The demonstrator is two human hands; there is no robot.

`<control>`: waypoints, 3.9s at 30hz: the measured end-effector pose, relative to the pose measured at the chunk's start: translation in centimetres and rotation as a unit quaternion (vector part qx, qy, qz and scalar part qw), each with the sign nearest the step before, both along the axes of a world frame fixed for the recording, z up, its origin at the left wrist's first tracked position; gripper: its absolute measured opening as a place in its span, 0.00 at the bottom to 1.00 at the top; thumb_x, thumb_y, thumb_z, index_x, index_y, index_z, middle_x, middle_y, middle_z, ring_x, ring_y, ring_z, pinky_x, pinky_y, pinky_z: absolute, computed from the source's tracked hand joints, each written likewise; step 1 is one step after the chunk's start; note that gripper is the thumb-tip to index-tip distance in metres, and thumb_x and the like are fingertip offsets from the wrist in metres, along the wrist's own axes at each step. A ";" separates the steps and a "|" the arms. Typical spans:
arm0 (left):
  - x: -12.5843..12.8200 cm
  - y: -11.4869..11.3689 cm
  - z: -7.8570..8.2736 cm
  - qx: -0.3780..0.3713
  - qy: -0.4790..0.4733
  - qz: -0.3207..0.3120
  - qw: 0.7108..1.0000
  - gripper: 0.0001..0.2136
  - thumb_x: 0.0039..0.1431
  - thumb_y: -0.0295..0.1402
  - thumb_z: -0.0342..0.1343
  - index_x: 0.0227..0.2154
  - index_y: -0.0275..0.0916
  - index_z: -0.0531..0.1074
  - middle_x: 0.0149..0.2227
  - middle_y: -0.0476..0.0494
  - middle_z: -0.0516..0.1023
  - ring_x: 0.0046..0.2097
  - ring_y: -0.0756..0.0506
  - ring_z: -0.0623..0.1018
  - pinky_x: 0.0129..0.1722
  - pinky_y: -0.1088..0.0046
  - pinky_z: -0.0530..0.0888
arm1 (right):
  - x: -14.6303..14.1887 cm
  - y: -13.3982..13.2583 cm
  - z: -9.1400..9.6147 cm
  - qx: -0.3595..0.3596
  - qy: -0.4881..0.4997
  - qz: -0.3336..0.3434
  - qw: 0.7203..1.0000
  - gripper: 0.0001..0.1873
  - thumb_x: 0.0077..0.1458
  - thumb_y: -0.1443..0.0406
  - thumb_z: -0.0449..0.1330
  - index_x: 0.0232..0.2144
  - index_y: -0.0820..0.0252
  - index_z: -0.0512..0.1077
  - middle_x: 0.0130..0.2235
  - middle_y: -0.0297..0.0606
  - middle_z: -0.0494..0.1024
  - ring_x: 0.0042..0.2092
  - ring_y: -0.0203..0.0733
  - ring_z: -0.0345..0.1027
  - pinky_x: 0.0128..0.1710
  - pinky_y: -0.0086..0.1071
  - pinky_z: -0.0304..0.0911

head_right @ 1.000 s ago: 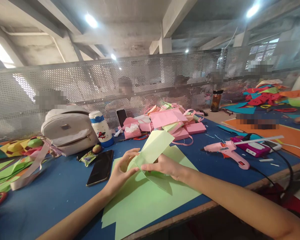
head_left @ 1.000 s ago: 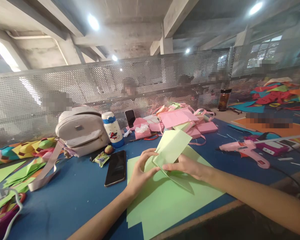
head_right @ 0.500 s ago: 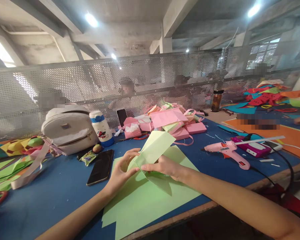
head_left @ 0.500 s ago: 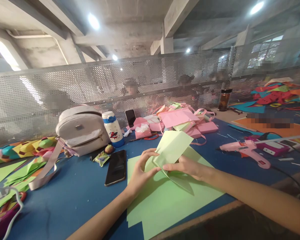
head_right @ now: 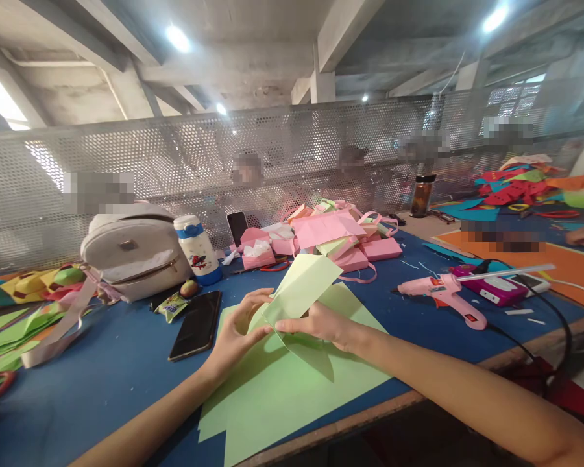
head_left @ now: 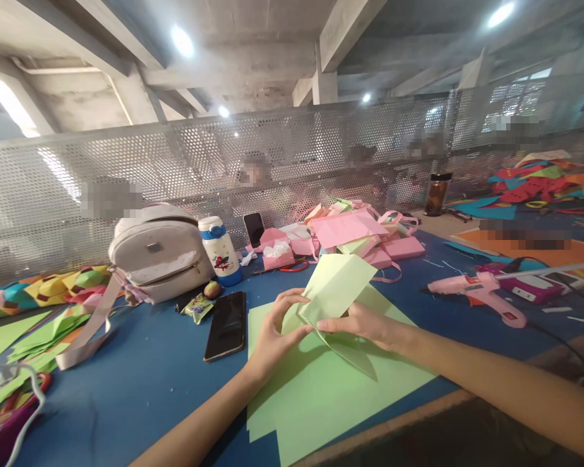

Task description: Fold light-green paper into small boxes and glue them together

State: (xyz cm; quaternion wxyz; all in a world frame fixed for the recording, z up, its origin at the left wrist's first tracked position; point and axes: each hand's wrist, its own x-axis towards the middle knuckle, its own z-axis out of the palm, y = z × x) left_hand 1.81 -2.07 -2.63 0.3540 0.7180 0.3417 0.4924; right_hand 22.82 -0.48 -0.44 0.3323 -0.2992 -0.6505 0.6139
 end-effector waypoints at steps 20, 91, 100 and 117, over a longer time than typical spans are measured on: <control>0.1 -0.3 0.2 0.006 0.015 0.009 1.000 0.20 0.54 0.44 0.66 0.47 0.44 0.72 0.57 0.38 0.68 0.63 0.36 0.65 0.64 0.53 0.58 | 0.7 0.2 0.1 0.014 -0.039 0.002 0.999 0.26 0.47 0.51 0.69 0.44 0.60 0.75 0.50 0.43 0.79 0.53 0.55 0.69 0.58 0.48 0.61; -0.4 -0.5 1.2 -0.015 -0.014 0.002 1.000 0.12 0.54 0.41 0.67 0.39 0.43 0.82 0.48 0.38 0.78 0.53 0.36 0.75 0.57 0.57 0.68 | 1.2 0.3 -0.3 0.062 -0.052 0.058 0.995 0.26 0.52 0.53 0.66 0.49 0.60 0.74 0.52 0.43 0.78 0.54 0.54 0.69 0.56 0.48 0.63; -0.3 -0.9 1.5 -0.047 -0.033 0.029 0.998 0.07 0.54 0.39 0.66 0.29 0.42 0.84 0.42 0.40 0.80 0.46 0.39 0.78 0.51 0.59 0.71 | 0.9 -0.2 0.1 -0.027 0.008 0.039 0.999 0.26 0.49 0.53 0.69 0.47 0.59 0.75 0.49 0.43 0.79 0.52 0.53 0.71 0.54 0.47 0.64; -0.3 -0.9 1.7 -0.010 -0.006 0.003 1.000 0.07 0.52 0.38 0.68 0.31 0.41 0.82 0.42 0.40 0.80 0.47 0.39 0.77 0.52 0.61 0.69 | 0.5 -0.4 0.1 -0.109 0.077 -0.017 0.991 0.25 0.43 0.56 0.73 0.44 0.59 0.77 0.41 0.40 0.82 0.42 0.48 0.75 0.40 0.37 0.69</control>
